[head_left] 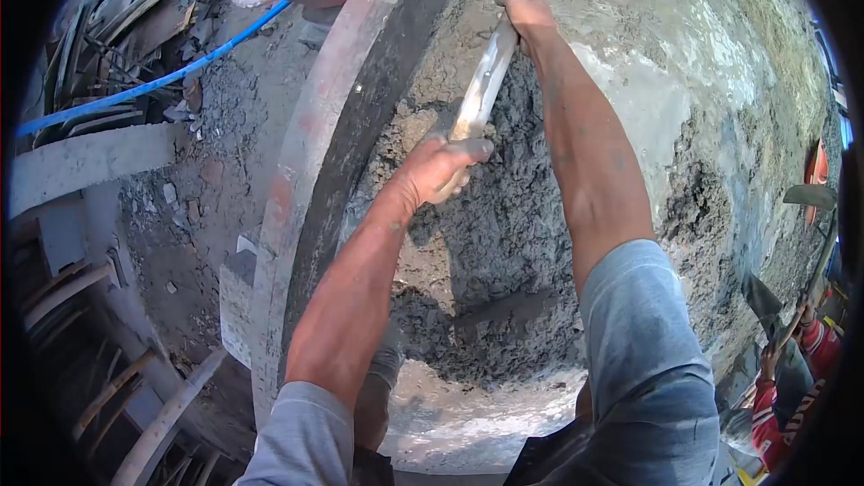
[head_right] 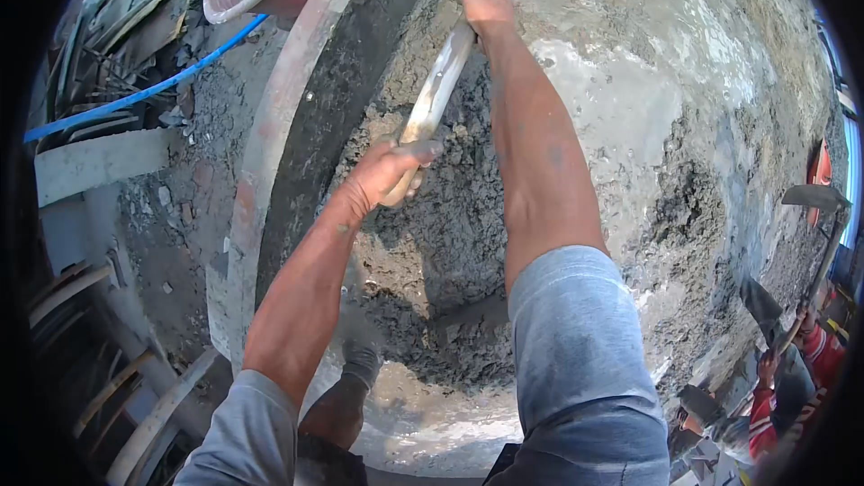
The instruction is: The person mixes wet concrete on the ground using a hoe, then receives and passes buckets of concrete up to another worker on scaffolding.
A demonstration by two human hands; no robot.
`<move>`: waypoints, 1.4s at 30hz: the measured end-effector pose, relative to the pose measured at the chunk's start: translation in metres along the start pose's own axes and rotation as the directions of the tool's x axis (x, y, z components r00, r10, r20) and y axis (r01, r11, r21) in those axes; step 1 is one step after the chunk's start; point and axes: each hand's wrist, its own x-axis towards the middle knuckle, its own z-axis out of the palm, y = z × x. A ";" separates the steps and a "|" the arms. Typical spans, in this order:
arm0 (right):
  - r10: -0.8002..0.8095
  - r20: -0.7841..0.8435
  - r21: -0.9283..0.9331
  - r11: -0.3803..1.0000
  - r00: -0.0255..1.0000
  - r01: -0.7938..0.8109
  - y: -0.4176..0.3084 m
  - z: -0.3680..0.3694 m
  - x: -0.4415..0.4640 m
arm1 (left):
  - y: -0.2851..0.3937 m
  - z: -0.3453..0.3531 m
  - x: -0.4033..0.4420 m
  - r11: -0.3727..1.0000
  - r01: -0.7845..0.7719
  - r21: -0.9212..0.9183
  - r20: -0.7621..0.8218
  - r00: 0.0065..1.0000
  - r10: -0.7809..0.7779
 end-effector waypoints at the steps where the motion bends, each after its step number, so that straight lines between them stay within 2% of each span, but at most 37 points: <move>1: 0.044 -0.014 0.035 0.998 0.999 -0.043 -0.003 0.025 -0.015 | -0.009 -0.014 -0.004 0.999 0.003 0.041 -0.009 1.000 -0.002; 3: 0.123 -0.013 0.082 0.989 0.992 -0.122 0.005 0.036 -0.041 | -0.023 -0.024 -0.021 0.989 0.054 0.135 -0.034 0.998 -0.050; 5: 0.148 0.049 0.058 0.987 0.988 -0.151 0.005 0.027 -0.065 | -0.035 -0.001 -0.049 0.977 0.105 0.186 -0.086 0.992 -0.091; 7: 0.215 0.069 0.118 0.968 0.974 -0.222 -0.015 0.019 -0.116 | -0.029 0.025 -0.098 0.982 0.070 0.176 -0.136 0.990 -0.046; 11: 0.330 0.134 -0.011 0.943 0.935 -0.331 -0.020 0.008 -0.177 | -0.015 0.057 -0.191 0.962 0.233 0.144 -0.202 0.958 -0.202; 13: 0.402 0.135 -0.006 0.914 0.906 -0.405 -0.022 0.003 -0.218 | -0.022 0.082 -0.233 0.978 0.210 0.013 -0.223 0.954 -0.202; 14: 0.409 0.161 -0.023 0.912 0.898 -0.411 -0.023 -0.002 -0.241 | -0.026 0.097 -0.259 0.968 0.249 -0.033 -0.233 0.940 -0.250; 15: 0.320 0.210 -0.161 0.943 0.924 -0.290 0.006 -0.003 -0.254 | -0.030 0.112 -0.282 0.955 0.285 -0.083 -0.243 0.923 -0.297; 17: 0.289 0.259 -0.392 0.904 0.922 -0.173 0.021 -0.012 -0.308 | -0.044 0.146 -0.332 0.941 0.253 -0.225 -0.274 0.910 -0.310; 18: 0.327 0.237 -0.494 0.851 0.915 -0.176 0.009 -0.027 -0.341 | -0.056 0.166 -0.350 0.920 0.279 -0.273 -0.291 0.888 -0.356; 20: 0.321 0.358 -0.518 0.850 0.877 -0.100 0.028 -0.051 -0.383 | -0.096 0.210 -0.376 0.888 0.275 -0.369 -0.314 0.862 -0.398; 21: 0.349 0.324 -0.545 0.829 0.879 -0.128 0.033 -0.065 -0.404 | -0.121 0.237 -0.384 0.873 0.252 -0.417 -0.315 0.861 -0.399; 22: 0.394 0.278 -0.575 0.799 0.876 -0.177 0.043 -0.083 -0.436 | -0.138 0.262 -0.396 0.827 0.331 -0.455 -0.286 0.825 -0.488; 23: 0.401 0.296 -0.527 0.826 0.867 -0.202 0.053 -0.106 -0.464 | -0.152 0.283 -0.412 0.812 0.379 -0.444 -0.230 0.828 -0.512; 25: 0.591 0.338 -0.507 0.770 0.732 -0.387 0.081 -0.161 -0.524 | -0.188 0.331 -0.447 0.725 0.632 -0.273 -0.169 0.710 -0.683; 26: 0.596 0.304 -0.429 0.782 0.743 -0.452 0.104 -0.187 -0.562 | -0.214 0.349 -0.467 0.642 0.747 -0.173 -0.013 0.650 -0.760; 27: 0.734 0.287 -0.365 0.678 0.615 -0.638 0.072 -0.212 -0.580 | -0.221 0.365 -0.483 0.702 0.712 -0.032 -0.058 0.699 -0.712; 28: 0.761 0.234 -0.268 0.649 0.605 -0.712 0.082 -0.229 -0.596 | -0.232 0.376 -0.493 0.647 0.760 0.067 0.001 0.648 -0.762; 29: 0.764 0.226 -0.171 0.642 0.605 -0.747 0.064 -0.238 -0.592 | -0.249 0.380 -0.491 0.685 0.723 0.089 0.015 0.687 -0.726; 30: 0.729 0.233 -0.152 0.681 0.644 -0.716 0.066 -0.246 -0.581 | -0.246 0.383 -0.491 0.714 0.692 0.104 0.042 0.714 -0.698; 31: 0.698 0.238 -0.136 0.713 0.676 -0.688 0.065 -0.251 -0.564 | -0.247 0.380 -0.481 0.718 0.674 0.176 -0.027 0.732 -0.681; 32: 0.662 0.250 -0.120 0.745 0.706 -0.656 0.062 -0.252 -0.544 | -0.220 0.363 -0.452 0.714 0.655 0.247 -0.100 0.750 -0.654; 34: 0.553 0.155 -0.064 0.832 0.818 -0.551 0.029 -0.240 -0.470 | -0.203 0.324 -0.376 0.832 0.454 0.319 -0.104 0.889 -0.445; 35: 0.409 0.119 -0.003 0.911 0.905 -0.411 0.026 -0.233 -0.424 | -0.182 0.304 -0.332 0.904 0.285 0.320 -0.089 0.959 -0.270; 36: 0.319 0.064 0.020 0.947 0.945 -0.321 -0.003 -0.222 -0.375 | -0.170 0.287 -0.282 0.948 0.119 0.296 -0.090 0.991 -0.097; 37: 0.218 0.041 -0.003 0.976 0.975 -0.218 -0.010 -0.214 -0.320 | -0.152 0.269 -0.230 0.972 0.052 0.227 -0.021 0.999 -0.048; 38: 0.146 0.010 -0.045 0.988 0.989 -0.146 -0.030 -0.204 -0.268 | -0.123 0.252 -0.180 0.966 -0.106 0.236 -0.027 0.993 0.115; 39: 0.063 0.013 -0.038 0.997 0.998 -0.062 -0.038 -0.193 -0.216 | -0.094 0.233 -0.129 0.976 -0.205 0.072 0.040 0.978 0.202; 40: -0.021 -0.028 -0.219 0.976 0.999 0.015 -0.008 -0.185 -0.139 | -0.057 0.209 -0.089 0.994 -0.107 -0.023 0.106 0.988 0.109; 41: -0.050 0.054 -0.509 0.858 0.997 0.071 -0.021 -0.176 -0.099 | -0.045 0.196 -0.047 0.982 -0.144 -0.124 0.019 0.989 0.148; 42: -0.118 0.071 -0.606 0.784 0.990 0.137 -0.022 -0.160 -0.073 | -0.038 0.179 -0.008 0.990 -0.079 -0.116 0.003 0.997 0.079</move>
